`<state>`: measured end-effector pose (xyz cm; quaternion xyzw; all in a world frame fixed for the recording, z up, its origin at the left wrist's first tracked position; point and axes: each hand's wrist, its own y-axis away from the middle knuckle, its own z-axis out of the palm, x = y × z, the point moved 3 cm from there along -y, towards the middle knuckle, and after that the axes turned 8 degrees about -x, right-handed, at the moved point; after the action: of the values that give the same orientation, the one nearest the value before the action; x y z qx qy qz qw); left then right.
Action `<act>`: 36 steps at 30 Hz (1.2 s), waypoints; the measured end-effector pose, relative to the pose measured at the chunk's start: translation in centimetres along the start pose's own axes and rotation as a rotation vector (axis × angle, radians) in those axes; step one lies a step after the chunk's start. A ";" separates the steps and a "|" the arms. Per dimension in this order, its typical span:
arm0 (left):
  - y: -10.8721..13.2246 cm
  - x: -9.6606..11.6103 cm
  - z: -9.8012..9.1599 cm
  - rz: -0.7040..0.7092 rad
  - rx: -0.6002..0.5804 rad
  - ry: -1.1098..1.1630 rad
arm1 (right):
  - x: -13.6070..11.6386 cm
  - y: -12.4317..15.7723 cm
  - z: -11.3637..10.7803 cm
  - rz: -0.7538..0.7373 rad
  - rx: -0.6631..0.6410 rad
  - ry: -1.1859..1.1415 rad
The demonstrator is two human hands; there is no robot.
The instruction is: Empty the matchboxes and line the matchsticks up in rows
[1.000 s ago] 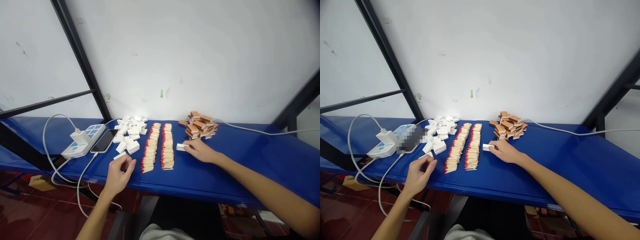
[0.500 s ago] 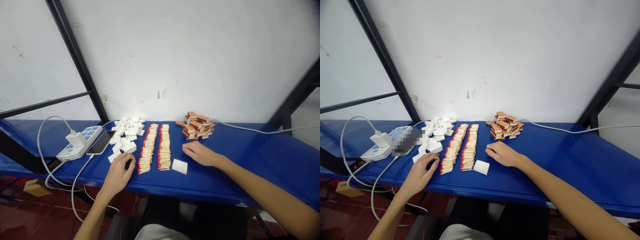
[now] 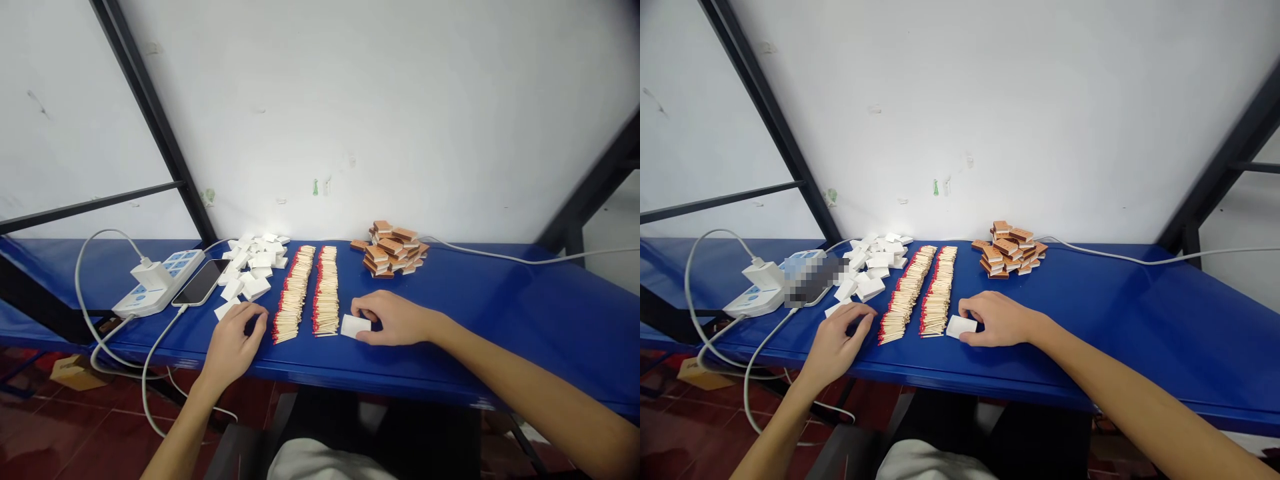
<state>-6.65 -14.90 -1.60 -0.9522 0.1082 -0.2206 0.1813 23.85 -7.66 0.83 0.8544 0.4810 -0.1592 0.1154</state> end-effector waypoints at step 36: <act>-0.5 4.2 2.1 0.284 0.053 0.804 | -2.6 -2.3 -0.6 -0.234 0.256 0.159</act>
<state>-1.94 -14.99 -1.57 -0.7610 0.2946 -0.5500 0.1776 20.70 -8.33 2.29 0.8101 0.5607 -0.1634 -0.0517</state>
